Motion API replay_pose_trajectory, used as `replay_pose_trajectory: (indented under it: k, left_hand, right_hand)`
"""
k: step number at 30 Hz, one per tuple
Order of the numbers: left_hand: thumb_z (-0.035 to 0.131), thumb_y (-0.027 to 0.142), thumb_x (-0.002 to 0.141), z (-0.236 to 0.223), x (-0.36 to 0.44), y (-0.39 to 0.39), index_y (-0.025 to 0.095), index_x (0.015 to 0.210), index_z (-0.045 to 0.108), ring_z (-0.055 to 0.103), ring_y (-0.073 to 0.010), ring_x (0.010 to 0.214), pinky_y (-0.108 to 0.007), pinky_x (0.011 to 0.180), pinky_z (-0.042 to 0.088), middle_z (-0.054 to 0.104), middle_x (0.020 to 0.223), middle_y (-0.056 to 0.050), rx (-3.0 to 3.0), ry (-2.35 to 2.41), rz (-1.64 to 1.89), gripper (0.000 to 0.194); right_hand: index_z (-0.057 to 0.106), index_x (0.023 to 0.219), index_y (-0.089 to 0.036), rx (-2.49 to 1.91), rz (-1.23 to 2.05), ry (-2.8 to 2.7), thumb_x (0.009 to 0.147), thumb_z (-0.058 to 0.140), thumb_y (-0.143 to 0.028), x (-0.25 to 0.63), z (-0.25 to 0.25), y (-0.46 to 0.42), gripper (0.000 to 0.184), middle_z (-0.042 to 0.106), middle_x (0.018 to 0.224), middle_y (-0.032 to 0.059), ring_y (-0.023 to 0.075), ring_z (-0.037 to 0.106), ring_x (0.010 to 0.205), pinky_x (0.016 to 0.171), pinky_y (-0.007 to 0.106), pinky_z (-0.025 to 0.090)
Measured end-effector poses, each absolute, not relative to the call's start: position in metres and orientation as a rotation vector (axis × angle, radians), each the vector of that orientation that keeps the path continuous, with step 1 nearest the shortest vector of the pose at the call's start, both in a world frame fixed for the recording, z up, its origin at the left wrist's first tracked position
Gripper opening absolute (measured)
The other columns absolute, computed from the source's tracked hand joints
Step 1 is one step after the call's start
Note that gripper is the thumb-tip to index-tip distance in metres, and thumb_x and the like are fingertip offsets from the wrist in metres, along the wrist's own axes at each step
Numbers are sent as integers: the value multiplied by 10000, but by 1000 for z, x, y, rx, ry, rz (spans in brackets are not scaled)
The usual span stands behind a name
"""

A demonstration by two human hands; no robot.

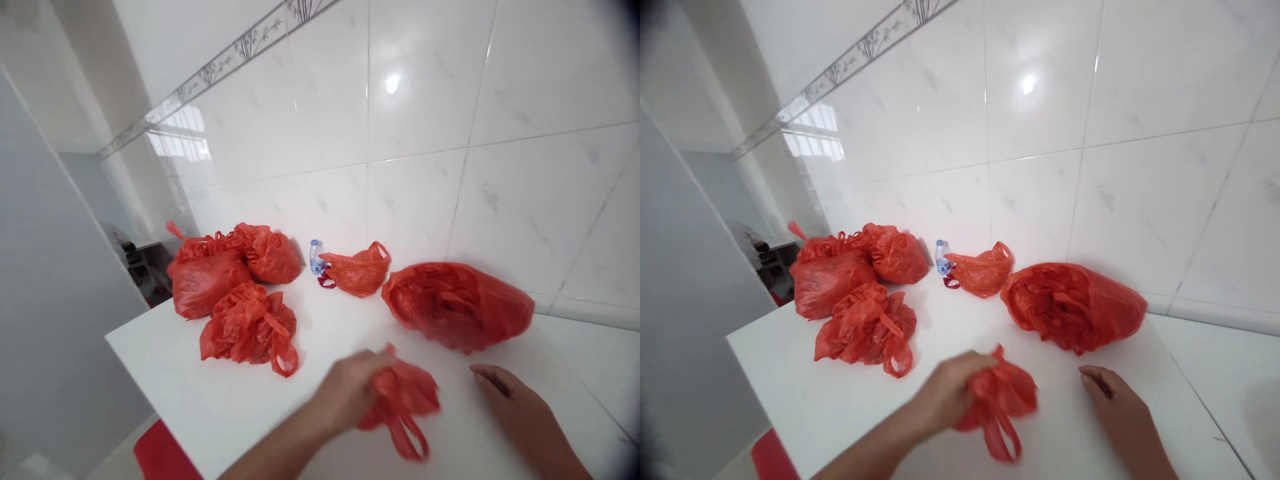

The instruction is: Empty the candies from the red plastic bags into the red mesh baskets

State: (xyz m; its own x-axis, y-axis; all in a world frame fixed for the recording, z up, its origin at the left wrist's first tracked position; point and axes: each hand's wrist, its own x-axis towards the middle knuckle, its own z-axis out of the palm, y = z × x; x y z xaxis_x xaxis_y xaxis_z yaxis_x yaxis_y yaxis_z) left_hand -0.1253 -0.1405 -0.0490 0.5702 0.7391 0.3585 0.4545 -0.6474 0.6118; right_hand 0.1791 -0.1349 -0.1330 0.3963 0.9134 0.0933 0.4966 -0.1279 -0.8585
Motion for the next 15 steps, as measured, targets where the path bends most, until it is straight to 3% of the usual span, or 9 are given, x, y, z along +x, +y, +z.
replay_pose_trajectory:
  k: [3, 9, 10, 12, 13, 15]
  left_hand:
    - [424, 52, 762, -14, -187, -117, 252, 1175, 596, 593, -191, 1061, -342, 948, 452, 651, 1166, -18, 2312, 1333, 1281, 490]
    - [503, 222, 816, 24, -312, -75, 253, 1284, 480, 559, -202, 1104, -350, 959, 428, 596, 1223, -6, 2180, 2244, 1828, 469]
    - [484, 224, 823, 17, -330, -66, 260, 1296, 465, 529, -205, 1146, -354, 971, 416, 565, 1261, -7, 2148, 2393, 1797, 474]
    - [489, 261, 818, -5, -357, -48, 233, 1265, 494, 474, -226, 1209, -354, 973, 409, 509, 1330, -34, 2159, 2623, 1411, 447]
    - [496, 299, 818, -18, -367, -41, 215, 1195, 545, 479, -234, 1200, -358, 966, 413, 532, 1315, -43, 2209, 2664, 1083, 389]
    - [459, 257, 827, -43, -379, -31, 213, 1039, 628, 570, -215, 1069, -334, 885, 457, 636, 1189, -40, 2239, 2621, 878, 275]
  right_hand:
    - [650, 902, -243, -1799, 568, -1210, 656, 513, -532, 174, -129, -136, 403, 692, 996, 49, 270, 627, 938, 837, 401, 469]
    - [647, 839, -214, -1712, 455, -1258, 678, 508, -443, 167, -132, -133, 313, 691, 916, 63, 246, 636, 873, 815, 376, 475]
    - [645, 840, -214, -1705, 448, -1259, 686, 508, -428, 166, -133, -133, 297, 690, 910, 60, 238, 637, 863, 808, 370, 478]
    - [640, 851, -214, -1694, 439, -1253, 704, 506, -401, 165, -134, -133, 273, 685, 917, 53, 223, 637, 863, 800, 353, 480]
    - [638, 852, -214, -1689, 432, -1248, 710, 504, -387, 165, -135, -133, 260, 683, 919, 50, 216, 637, 864, 797, 345, 480]
    - [634, 850, -213, -1677, 413, -1252, 720, 499, -356, 164, -136, -133, 236, 678, 917, 44, 204, 635, 860, 795, 333, 478]
